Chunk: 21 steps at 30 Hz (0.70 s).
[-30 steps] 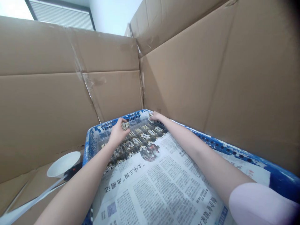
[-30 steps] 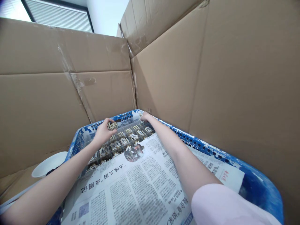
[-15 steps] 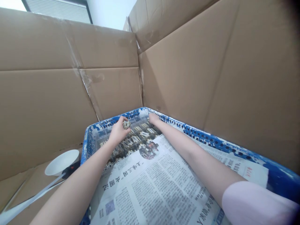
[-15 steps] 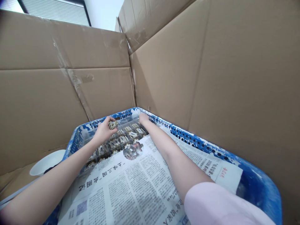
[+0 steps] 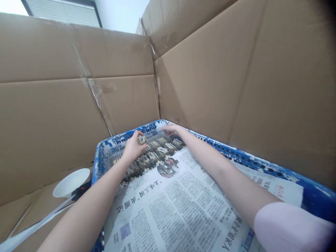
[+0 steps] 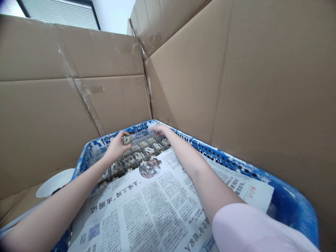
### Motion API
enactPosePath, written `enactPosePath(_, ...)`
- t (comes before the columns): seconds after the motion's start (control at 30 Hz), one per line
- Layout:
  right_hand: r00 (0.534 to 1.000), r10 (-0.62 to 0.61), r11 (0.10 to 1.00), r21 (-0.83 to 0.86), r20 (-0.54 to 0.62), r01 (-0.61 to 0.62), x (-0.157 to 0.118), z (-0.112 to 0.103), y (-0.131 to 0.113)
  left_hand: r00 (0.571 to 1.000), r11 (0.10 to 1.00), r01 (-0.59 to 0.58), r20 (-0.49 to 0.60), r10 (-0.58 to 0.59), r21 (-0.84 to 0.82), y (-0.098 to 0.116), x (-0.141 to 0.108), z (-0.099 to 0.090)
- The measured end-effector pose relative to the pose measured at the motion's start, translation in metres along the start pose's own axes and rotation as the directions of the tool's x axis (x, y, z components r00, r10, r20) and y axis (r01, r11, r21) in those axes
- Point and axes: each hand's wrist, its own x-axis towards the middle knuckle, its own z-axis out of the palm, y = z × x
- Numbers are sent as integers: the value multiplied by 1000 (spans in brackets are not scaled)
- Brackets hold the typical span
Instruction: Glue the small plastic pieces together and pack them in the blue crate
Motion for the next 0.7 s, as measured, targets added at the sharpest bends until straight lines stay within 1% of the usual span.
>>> enactPosePath(0.07, 999, -13, 997, 75, 44, 10, -2, -2, -2, 1000, 1000, 3, -2, -3, 0, -1, 1, 0)
enactPosePath(0.13, 998, -30, 991, 132, 60, 22, -2, -4, -2, 1000, 1000, 9, 2, -9, 4, -2, 1, 1)
enactPosePath(0.27, 999, -31, 976, 215, 38, 22, 1, -5, 0, 1000, 1000, 12, 12, -12, 5, -3, 2, 3)
enactPosePath(0.43, 999, -33, 960, 277, -7, 33, 4, -4, 6, 1000, 1000, 11, 24, -11, 10, -2, 1, 2)
enactPosePath(0.53, 999, -41, 953, 302, 9, 36, 3, -3, 8, 999, 1000, 13, 29, -13, 12, -1, 0, 2)
enactPosePath(0.7, 998, -10, 952, 306, 59, -9, 2, -2, 7, 1000, 1000, 0, 16, 0, 5, -2, 1, 1)
